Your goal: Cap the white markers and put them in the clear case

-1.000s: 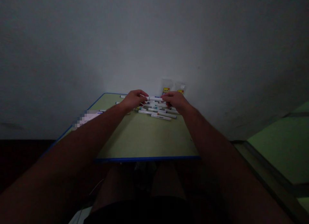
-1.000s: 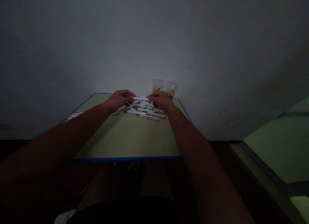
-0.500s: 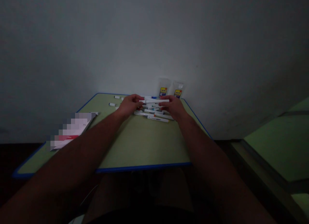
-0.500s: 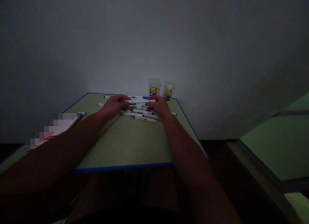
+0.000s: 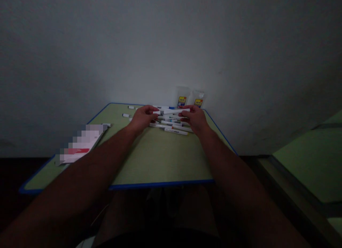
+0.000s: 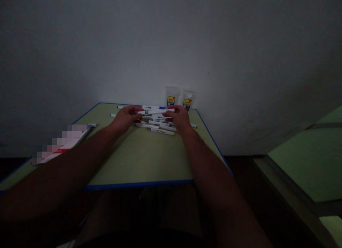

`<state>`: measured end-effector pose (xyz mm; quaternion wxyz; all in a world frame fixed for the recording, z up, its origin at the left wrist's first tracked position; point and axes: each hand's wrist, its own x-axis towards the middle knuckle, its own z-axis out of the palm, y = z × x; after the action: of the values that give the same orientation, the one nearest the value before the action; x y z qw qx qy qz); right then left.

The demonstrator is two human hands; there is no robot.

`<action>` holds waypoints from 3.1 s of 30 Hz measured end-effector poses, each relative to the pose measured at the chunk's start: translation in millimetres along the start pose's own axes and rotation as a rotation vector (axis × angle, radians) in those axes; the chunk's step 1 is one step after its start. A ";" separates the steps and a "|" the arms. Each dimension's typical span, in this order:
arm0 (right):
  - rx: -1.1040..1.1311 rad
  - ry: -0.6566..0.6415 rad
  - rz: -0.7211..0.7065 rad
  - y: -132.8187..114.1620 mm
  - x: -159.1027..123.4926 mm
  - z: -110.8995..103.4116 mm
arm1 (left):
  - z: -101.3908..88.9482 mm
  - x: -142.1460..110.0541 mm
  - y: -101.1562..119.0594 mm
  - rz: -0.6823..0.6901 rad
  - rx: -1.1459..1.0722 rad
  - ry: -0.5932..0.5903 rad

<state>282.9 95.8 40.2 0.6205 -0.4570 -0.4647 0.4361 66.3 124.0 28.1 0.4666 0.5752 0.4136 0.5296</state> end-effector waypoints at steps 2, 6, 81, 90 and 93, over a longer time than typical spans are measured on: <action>-0.010 -0.012 -0.004 1.1 -0.2 0.3 | 0.2 0.4 -1.5 0.006 0.017 -0.017; 0.021 -0.009 0.012 2.7 0.0 1.1 | 0.9 1.1 -4.8 0.020 0.031 -0.031; -0.457 0.130 0.029 14.8 0.9 1.8 | 11.4 -8.3 0.6 0.291 0.344 0.011; -0.364 0.155 0.002 16.4 3.7 1.2 | 4.9 -2.1 -9.1 0.267 0.512 0.030; -0.306 0.155 -0.019 16.9 4.5 1.4 | 2.6 -1.1 -10.0 0.250 0.524 0.032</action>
<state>280.5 103.8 24.8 0.5818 -0.5740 -0.4806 0.3178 69.0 124.9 18.1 0.2266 0.7143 0.4694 0.4670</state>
